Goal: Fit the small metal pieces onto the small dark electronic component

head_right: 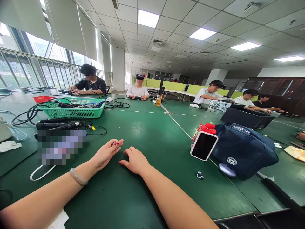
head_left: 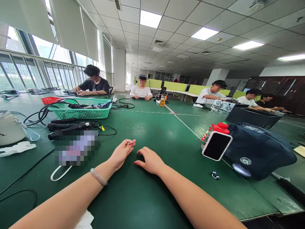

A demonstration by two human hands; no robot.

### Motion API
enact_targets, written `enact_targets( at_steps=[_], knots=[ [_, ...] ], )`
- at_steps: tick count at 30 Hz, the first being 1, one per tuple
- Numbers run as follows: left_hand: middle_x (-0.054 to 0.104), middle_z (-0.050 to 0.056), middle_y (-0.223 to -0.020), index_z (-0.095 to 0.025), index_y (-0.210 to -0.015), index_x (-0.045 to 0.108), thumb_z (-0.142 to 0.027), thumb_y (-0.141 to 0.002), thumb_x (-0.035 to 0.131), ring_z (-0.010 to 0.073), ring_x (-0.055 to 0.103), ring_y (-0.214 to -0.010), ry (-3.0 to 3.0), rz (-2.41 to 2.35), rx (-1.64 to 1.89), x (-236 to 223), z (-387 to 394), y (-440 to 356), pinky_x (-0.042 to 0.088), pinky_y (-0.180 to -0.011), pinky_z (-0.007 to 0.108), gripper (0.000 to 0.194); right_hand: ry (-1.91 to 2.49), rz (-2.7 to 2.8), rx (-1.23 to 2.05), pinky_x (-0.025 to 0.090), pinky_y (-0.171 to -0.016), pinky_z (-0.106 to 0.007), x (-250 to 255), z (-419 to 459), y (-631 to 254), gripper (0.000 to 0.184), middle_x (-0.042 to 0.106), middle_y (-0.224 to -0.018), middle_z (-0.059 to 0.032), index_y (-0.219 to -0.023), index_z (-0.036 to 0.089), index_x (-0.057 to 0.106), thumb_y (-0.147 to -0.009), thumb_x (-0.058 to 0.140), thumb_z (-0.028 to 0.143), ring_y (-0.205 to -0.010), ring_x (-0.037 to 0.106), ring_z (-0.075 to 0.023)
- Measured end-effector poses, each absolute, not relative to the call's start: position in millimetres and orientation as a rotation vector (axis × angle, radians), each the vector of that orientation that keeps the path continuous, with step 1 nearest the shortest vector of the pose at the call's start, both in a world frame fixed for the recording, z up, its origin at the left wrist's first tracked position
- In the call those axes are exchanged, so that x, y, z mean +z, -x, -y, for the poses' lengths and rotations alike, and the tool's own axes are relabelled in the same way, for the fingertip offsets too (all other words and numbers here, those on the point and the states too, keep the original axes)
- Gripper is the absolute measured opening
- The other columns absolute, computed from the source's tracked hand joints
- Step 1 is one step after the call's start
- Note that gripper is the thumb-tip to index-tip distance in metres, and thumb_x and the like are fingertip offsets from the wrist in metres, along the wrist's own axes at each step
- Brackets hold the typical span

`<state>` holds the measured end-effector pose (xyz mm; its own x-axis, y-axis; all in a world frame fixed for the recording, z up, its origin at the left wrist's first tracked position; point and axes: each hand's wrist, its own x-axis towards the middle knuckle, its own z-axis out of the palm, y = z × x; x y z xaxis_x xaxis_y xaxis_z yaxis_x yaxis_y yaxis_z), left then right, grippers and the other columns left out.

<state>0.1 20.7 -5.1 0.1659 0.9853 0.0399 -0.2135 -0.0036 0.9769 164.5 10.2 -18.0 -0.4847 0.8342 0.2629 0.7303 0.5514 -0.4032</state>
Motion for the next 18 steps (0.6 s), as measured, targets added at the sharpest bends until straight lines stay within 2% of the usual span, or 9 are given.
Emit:
enact_targets(
  at_steps=[2, 5, 7, 9, 13, 16, 18],
  knots=[
    [0.052, 0.009, -0.123, -0.019, -0.083, 0.051, -0.045, -0.072, 0.057, 0.0184, 0.050, -0.107, -1.293, -0.992, 1.181, -4.1, -21.3, 1.2, 0.037, -0.093, 0.035, 0.029, 1.271, 2.405, 0.266, 0.043, -0.077, -0.028, -18.1, -9.4, -159.8, 0.025, 0.055, -0.094, -0.0054, -0.097, 0.019, 0.058, -0.079, 0.057, 0.036, -0.084, 0.055, -0.0159],
    [0.062, 0.005, -0.098, -0.018, -0.092, 0.058, -0.041, -0.074, 0.052, 0.0158, 0.054, -0.083, -1.599, -1.168, 1.093, -1.8, -19.2, 1.9, 0.042, -0.078, 0.031, 0.030, 1.265, 2.434, 0.257, 0.042, -0.075, -0.026, -17.5, -10.7, -157.3, 0.010, 0.055, -0.087, -0.0040, -0.088, 0.018, 0.059, -0.081, 0.054, 0.022, -0.080, 0.054, -0.0143],
    [0.061, 0.001, -0.079, -0.017, -0.097, 0.060, -0.038, -0.076, 0.048, 0.0141, 0.052, -0.070, -1.763, -1.259, 0.976, -1.0, -17.6, 2.0, 0.042, -0.069, 0.028, 0.032, 1.241, 2.431, 0.285, 0.042, -0.074, -0.025, -17.3, -12.2, -158.8, 0.009, 0.055, -0.083, -0.0035, -0.083, 0.017, 0.060, -0.080, 0.051, 0.015, -0.078, 0.054, -0.0134],
    [0.057, 0.000, -0.070, -0.017, -0.102, 0.059, -0.037, -0.077, 0.045, 0.0130, 0.049, -0.063, -1.842, -1.269, 0.865, -2.0, -16.8, 2.2, 0.041, -0.062, 0.027, 0.035, 1.199, 2.415, 0.333, 0.042, -0.074, -0.023, -17.2, -13.5, -161.9, 0.014, 0.055, -0.081, -0.0029, -0.079, 0.017, 0.061, -0.080, 0.049, 0.010, -0.078, 0.053, -0.0123],
    [0.058, 0.001, -0.073, -0.016, -0.107, 0.055, -0.034, -0.078, 0.044, 0.0134, 0.053, -0.065, -1.861, -1.192, 0.825, -6.6, -17.3, 3.3, 0.043, -0.061, 0.025, 0.036, 1.193, 2.330, 0.479, 0.042, -0.070, -0.022, -15.8, -15.2, -170.9, 0.008, 0.054, -0.080, -0.0009, -0.080, 0.018, 0.064, -0.073, 0.061, 0.013, -0.072, 0.052, -0.0100],
    [0.061, 0.002, -0.077, -0.019, -0.105, 0.056, -0.033, -0.078, 0.044, 0.0137, 0.057, -0.068, -1.894, -1.184, 0.804, -7.3, -16.6, 4.3, 0.045, -0.065, 0.026, 0.033, 1.269, 2.273, 0.526, 0.042, -0.066, -0.022, -13.4, -16.3, -177.1, 0.016, 0.053, -0.079, -0.0001, -0.083, 0.019, 0.066, -0.068, 0.069, 0.020, -0.068, 0.051, -0.0096],
    [0.064, 0.002, -0.079, -0.020, -0.103, 0.057, -0.034, -0.078, 0.045, 0.0138, 0.058, -0.068, -1.923, -1.213, 0.775, -5.4, -15.1, 4.5, 0.046, -0.067, 0.026, 0.032, 1.295, 2.272, 0.548, 0.041, -0.066, -0.022, -12.2, -17.0, -179.1, 0.014, 0.054, -0.078, 0.0000, -0.081, 0.019, 0.067, -0.068, 0.069, 0.020, -0.068, 0.051, -0.0095]
  ],
)
